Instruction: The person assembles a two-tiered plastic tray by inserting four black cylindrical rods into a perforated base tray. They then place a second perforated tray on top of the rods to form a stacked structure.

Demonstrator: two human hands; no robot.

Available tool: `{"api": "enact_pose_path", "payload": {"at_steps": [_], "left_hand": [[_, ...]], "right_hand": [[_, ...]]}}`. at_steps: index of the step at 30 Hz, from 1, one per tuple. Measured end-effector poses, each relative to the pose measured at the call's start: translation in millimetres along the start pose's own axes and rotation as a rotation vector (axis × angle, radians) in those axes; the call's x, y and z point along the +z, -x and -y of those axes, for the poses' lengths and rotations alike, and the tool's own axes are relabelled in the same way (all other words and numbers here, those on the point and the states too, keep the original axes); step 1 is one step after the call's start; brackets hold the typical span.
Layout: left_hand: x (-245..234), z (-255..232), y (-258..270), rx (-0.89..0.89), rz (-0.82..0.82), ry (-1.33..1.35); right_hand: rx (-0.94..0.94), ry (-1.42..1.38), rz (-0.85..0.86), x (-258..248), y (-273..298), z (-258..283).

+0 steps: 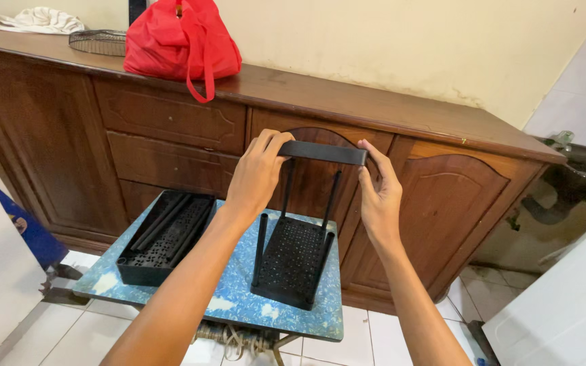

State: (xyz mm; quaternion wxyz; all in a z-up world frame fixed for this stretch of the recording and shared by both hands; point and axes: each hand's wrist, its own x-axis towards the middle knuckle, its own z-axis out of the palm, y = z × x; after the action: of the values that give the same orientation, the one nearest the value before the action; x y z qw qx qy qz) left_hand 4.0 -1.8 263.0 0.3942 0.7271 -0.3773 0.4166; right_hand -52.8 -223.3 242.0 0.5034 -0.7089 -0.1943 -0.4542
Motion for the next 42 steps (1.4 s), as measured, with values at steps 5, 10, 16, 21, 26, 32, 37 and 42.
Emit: {"api": "enact_pose_path", "payload": {"at_steps": [5,10,16,21,26,32,37,42], "left_hand": [[9.3,1.2,-3.0,0.000,0.011,0.010],[19.5,8.4,-2.3,-0.010,0.027,-0.019],[25.6,13.5,2.5,-0.042,0.029,-0.034],[25.8,14.4,-0.1,-0.035,0.025,-0.029],[28.3,16.1,-3.5,-0.029,0.027,-0.017],[29.2,19.7,3.8,-0.056,0.059,-0.005],[25.5,22.0,10.7,-0.063,0.093,-0.035],[17.4,20.4,25.1,-0.103,0.129,-0.005]], "right_hand": [[0.024,0.007,-0.007,-7.6,-3.5,-5.1],[0.051,0.008,-0.004,-7.7,-2.1,-15.6],[0.048,0.038,0.007,-7.2,-1.7,-23.5],[0.045,0.034,0.022,-9.3,-6.9,-25.9],[0.080,-0.015,0.031,-10.8,-7.1,-27.8],[0.121,0.023,0.060,-8.6,4.3,-29.3],[0.119,-0.017,0.078,-6.4,11.3,-33.1],[0.168,-0.089,0.065,-1.1,32.8,-33.0]]}}
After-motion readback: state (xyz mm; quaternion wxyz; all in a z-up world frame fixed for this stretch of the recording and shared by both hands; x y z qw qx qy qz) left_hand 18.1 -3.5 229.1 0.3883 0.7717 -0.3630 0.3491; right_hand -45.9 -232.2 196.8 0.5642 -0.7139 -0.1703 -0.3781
